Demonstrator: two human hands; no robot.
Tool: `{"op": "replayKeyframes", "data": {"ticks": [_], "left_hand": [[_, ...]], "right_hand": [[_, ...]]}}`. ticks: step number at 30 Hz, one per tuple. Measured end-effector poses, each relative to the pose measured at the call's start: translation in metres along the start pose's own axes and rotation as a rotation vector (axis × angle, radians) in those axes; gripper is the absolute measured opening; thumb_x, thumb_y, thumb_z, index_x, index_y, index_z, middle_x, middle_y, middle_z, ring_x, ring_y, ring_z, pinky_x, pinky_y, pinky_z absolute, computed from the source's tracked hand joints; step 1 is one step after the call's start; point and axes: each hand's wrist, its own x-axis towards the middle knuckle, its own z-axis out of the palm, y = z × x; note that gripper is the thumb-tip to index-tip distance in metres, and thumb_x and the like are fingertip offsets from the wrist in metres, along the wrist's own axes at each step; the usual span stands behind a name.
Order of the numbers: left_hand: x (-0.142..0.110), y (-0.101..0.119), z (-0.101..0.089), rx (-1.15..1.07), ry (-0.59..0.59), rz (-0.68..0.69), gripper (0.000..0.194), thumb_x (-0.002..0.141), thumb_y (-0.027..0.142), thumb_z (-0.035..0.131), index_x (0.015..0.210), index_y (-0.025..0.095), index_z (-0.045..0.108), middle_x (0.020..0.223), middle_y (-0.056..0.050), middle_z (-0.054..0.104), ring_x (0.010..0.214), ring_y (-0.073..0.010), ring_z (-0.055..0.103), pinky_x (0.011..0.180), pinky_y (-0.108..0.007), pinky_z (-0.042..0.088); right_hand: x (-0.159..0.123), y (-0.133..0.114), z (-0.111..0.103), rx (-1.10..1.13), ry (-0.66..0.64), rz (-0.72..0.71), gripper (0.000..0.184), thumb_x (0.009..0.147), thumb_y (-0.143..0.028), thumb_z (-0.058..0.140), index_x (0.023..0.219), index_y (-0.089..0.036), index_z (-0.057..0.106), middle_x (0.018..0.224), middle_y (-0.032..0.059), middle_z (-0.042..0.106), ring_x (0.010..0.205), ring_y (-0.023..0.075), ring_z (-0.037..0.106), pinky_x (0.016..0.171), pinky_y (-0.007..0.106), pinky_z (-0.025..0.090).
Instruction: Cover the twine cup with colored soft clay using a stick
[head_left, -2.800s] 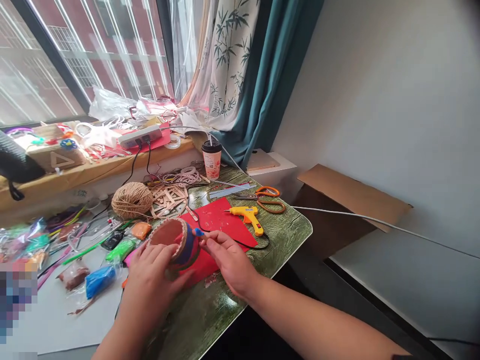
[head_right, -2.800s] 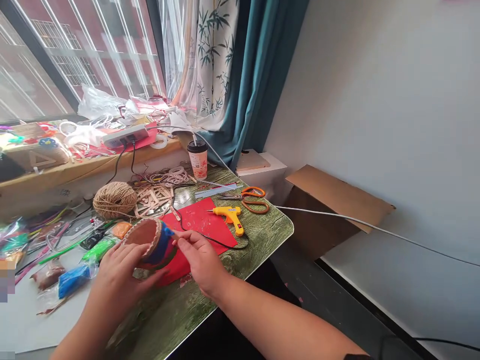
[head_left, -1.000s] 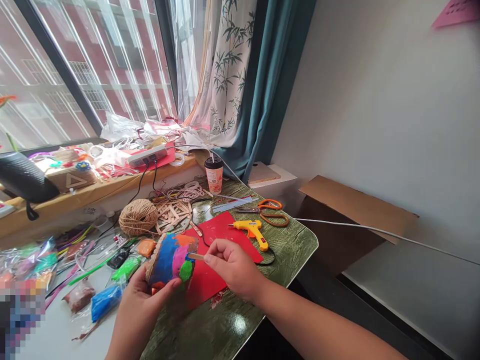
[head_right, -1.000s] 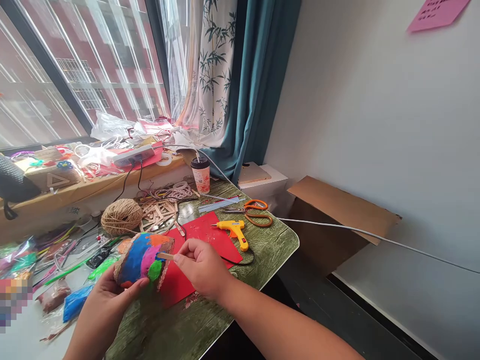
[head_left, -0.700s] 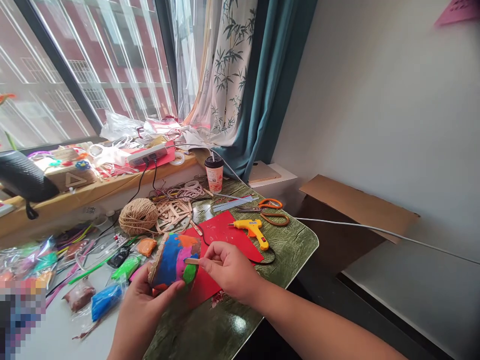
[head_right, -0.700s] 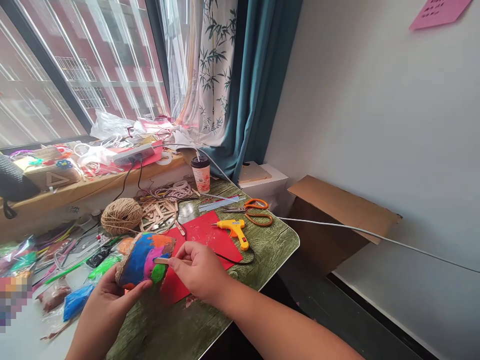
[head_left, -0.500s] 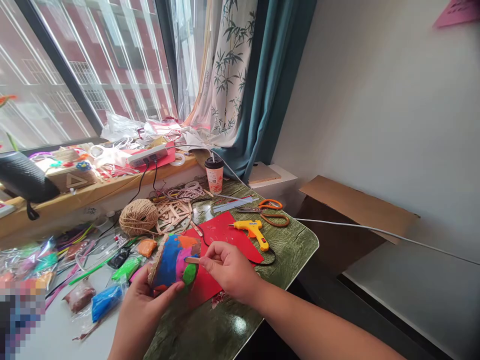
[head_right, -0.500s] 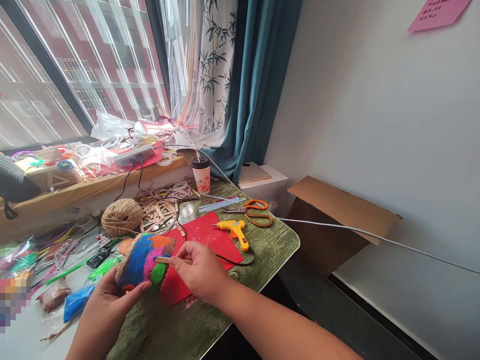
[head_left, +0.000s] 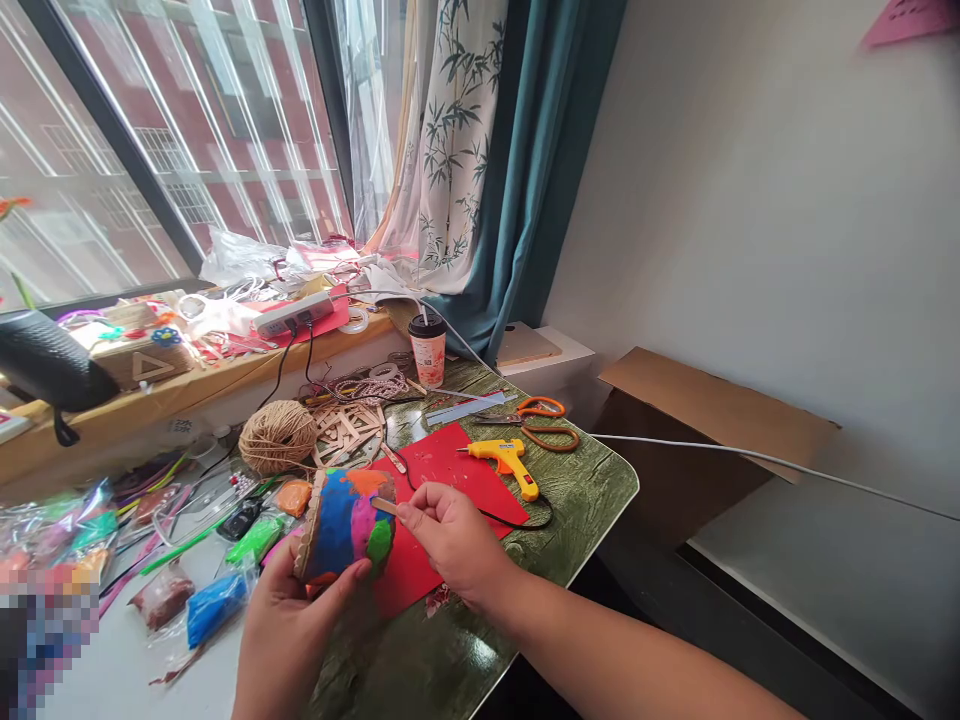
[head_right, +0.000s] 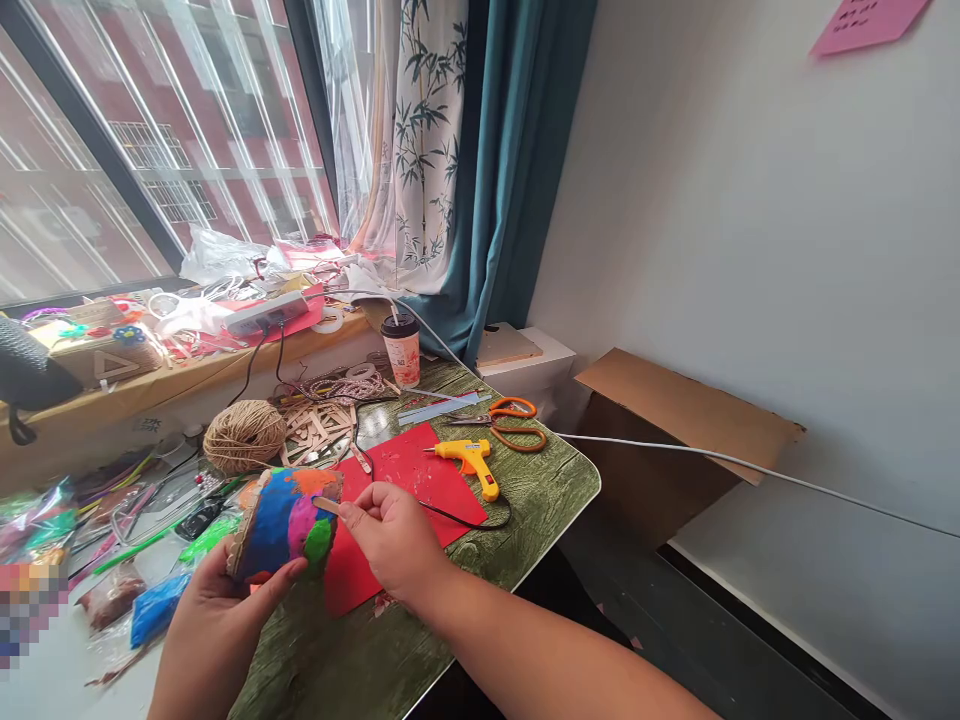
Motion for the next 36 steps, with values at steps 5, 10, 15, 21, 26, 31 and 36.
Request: {"op": "replayKeyframes", "data": {"ticks": [5,10,15,21,26,31,36], "left_hand": [[0.0,-0.006,-0.001,-0.005,-0.009,0.014,0.056,0.047,0.052,0.102,0.087,0.021,0.077,0.076,-0.004,0.081,0.069,-0.0257,0.078,0.064,-0.032,0.066],[-0.002,-0.003,-0.001,0.002,-0.006,0.013,0.056,0.044,0.047,0.104,0.085,0.021,0.076,0.072,-0.003,0.08,0.066,-0.0261,0.078,0.06,-0.032,0.066],[-0.001,-0.003,0.001,0.002,-0.034,0.056,0.048,0.052,0.052,0.101,0.079,0.021,0.076,0.066,-0.003,0.078,0.071,-0.028,0.08,0.068,-0.035,0.069],[-0.001,-0.016,-0.002,-0.028,-0.031,0.112,0.047,0.056,0.047,0.101,0.088,0.021,0.079,0.079,-0.006,0.084,0.074,-0.0262,0.082,0.07,-0.032,0.069],[-0.001,-0.019,-0.003,-0.031,-0.038,0.145,0.047,0.058,0.044,0.102,0.093,0.02,0.081,0.09,-0.008,0.087,0.079,-0.027,0.083,0.072,-0.031,0.07],[0.0,-0.024,-0.005,-0.041,-0.04,0.158,0.047,0.058,0.043,0.102,0.093,0.02,0.08,0.088,-0.007,0.086,0.081,-0.0283,0.083,0.075,-0.033,0.07],[0.002,-0.038,-0.009,-0.06,-0.046,0.176,0.048,0.062,0.04,0.102,0.1,0.021,0.08,0.094,-0.006,0.086,0.085,-0.0282,0.083,0.077,-0.033,0.07]], "right_hand": [[0.003,-0.001,-0.001,-0.033,0.025,0.014,0.052,0.079,-0.068,0.083,0.078,-0.023,0.055,0.058,-0.0101,0.044,0.052,0.0096,0.027,0.05,0.026,0.019],[0.004,-0.006,-0.003,-0.051,0.033,0.042,0.05,0.079,-0.065,0.083,0.079,-0.023,0.055,0.055,-0.0118,0.041,0.049,0.0085,0.026,0.049,0.026,0.017],[0.004,-0.012,-0.004,0.002,0.032,0.127,0.052,0.076,-0.065,0.086,0.079,-0.024,0.055,0.051,-0.0139,0.037,0.045,0.007,0.021,0.047,0.026,0.015],[0.003,-0.02,-0.004,0.073,0.009,0.238,0.053,0.072,-0.064,0.088,0.08,-0.024,0.053,0.045,-0.0166,0.033,0.043,0.0057,0.015,0.041,0.024,0.009],[0.005,-0.022,-0.005,0.144,-0.02,0.253,0.056,0.067,-0.064,0.09,0.078,-0.024,0.052,0.044,-0.0173,0.034,0.043,0.0046,0.014,0.04,0.022,0.008],[0.006,-0.022,-0.007,0.179,-0.078,0.283,0.055,0.067,-0.061,0.09,0.08,-0.025,0.05,0.045,-0.0181,0.032,0.043,0.0042,0.012,0.041,0.022,0.007],[0.01,-0.028,-0.013,0.156,-0.121,0.292,0.049,0.069,-0.056,0.089,0.08,-0.023,0.054,0.045,-0.0173,0.034,0.043,0.0042,0.013,0.04,0.022,0.008]]}}
